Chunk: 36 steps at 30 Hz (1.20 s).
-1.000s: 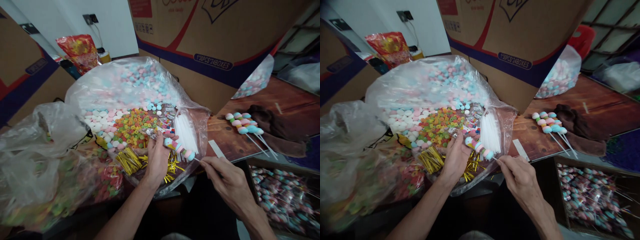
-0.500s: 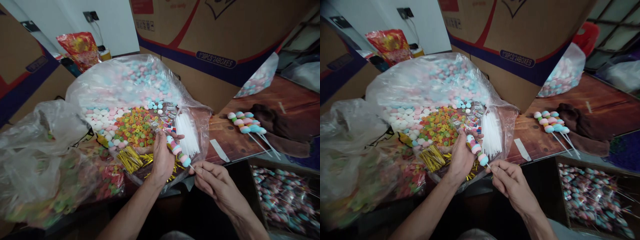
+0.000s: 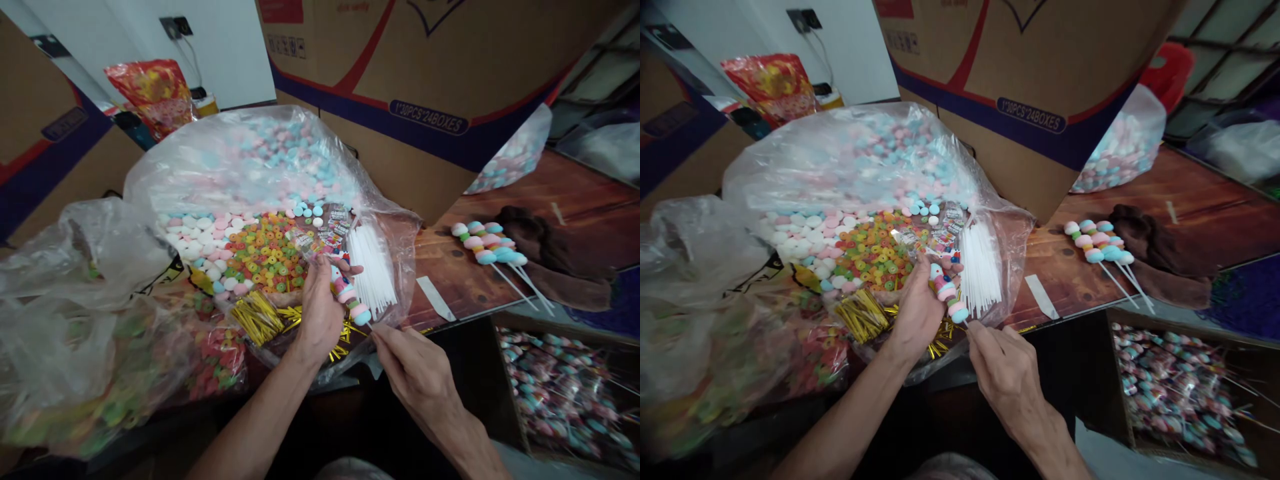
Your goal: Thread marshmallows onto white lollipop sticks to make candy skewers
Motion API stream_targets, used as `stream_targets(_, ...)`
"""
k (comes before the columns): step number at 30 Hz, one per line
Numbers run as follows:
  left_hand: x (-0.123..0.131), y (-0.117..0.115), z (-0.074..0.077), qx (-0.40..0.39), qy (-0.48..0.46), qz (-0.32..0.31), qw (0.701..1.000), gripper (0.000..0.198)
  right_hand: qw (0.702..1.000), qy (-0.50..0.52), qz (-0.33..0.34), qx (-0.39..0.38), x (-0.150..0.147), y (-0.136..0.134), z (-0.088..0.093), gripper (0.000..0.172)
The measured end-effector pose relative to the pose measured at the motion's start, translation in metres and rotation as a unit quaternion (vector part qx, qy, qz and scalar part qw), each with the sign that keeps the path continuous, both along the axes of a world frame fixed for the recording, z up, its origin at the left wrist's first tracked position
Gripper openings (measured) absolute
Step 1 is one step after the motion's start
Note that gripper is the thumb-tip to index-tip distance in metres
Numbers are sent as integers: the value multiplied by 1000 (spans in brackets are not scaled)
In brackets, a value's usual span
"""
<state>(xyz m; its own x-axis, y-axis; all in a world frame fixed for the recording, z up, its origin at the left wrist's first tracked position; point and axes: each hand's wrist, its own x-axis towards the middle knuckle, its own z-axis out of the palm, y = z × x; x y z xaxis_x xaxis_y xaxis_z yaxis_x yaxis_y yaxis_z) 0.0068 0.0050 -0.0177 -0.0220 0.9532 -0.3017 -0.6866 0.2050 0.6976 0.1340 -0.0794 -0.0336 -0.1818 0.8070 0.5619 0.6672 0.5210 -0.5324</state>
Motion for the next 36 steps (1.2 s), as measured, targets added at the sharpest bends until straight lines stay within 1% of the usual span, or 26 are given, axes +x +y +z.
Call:
stream_targets(2,0,0,0,-1,3,-6,1000,30,1000,13,0,-11,-2,0,-1,21)
stream_targets(5,0,-2,-1,-10,-5,-51,999,31,992,93,2,-87,-4,1,-5,19)
stream_targets(8,-2,-3,-3,-13,-28,-102,994,32,974,161,-15,-156,-8,2,-7,17)
stream_targets(10,-4,-2,-4,-16,-41,-119,992,31,964,187,-24,-188,-12,2,-4,19)
stream_targets(12,-7,-1,-3,-27,-50,-131,990,29,942,232,-16,-243,-15,2,1,21)
stream_targets(13,-8,0,-3,-34,-58,-134,989,28,920,270,-5,-282,-16,1,4,22)
stream_targets(14,-9,1,-2,-40,-68,-135,988,27,889,321,6,-327,-17,1,6,23)
stream_targets(15,-9,2,-1,-44,-80,-135,987,27,847,380,19,-372,-17,1,8,25)
stream_targets(16,-10,2,0,-46,-92,-133,986,27,798,442,31,-409,-18,1,10,26)
stream_targets(17,-9,2,0,-44,-103,-134,985,27,747,499,43,-437,-18,1,11,27)
stream_targets(18,-9,2,0,-39,-109,-136,984,28,704,543,53,-454,-19,1,11,27)
stream_targets(19,-8,1,0,-33,-109,-142,983,28,673,573,61,-463,-20,1,11,27)
stream_targets(20,-7,1,0,-28,-102,-148,983,28,660,587,61,-466,-21,1,10,26)
stream_targets(21,-7,0,-1,-23,-90,-156,983,28,667,585,56,-458,-23,1,10,26)
stream_targets(22,-6,-1,-2,-20,-75,-165,983,28,693,567,42,-443,-26,1,9,25)
stream_targets(23,-6,-3,-3,-20,-60,-175,982,28,732,535,25,-421,-28,0,8,25)
stream_targets(24,-5,-4,-3,-22,-48,-189,981,27,777,491,5,-393,-30,0,7,24)
stream_targets(26,-6,-8,-4,-29,-35,-222,974,27,865,385,-32,-320,-33,1,4,21)
stream_targets(27,-6,-10,-4,-32,-32,-238,970,27,899,335,-47,-277,-34,2,3,19)
stream_targets(28,-7,-11,-3,-31,-31,-253,967,26,926,293,-58,-232,-34,4,1,16)
stream_targets(29,-9,-12,-3,-29,-29,-267,963,26,945,259,-63,-188,-34,5,0,14)
stream_targets(30,-11,-12,-2,-27,-29,-283,958,26,958,234,-62,-154,-33,6,-1,13)
stream_targets(32,-15,-9,1,-27,-34,-297,954,34,970,205,-51,-122,-29,8,-2,13)
stream_targets(33,-17,-6,2,-34,-38,-286,957,37,972,196,-46,-120,-26,7,-2,13)
stream_targets(34,-19,-2,3,-43,-42,-260,964,39,973,189,-43,-122,-24,7,-2,13)
stream_targets(36,-22,8,4,-61,-49,-180,981,37,976,176,-38,-122,-19,4,-2,12)
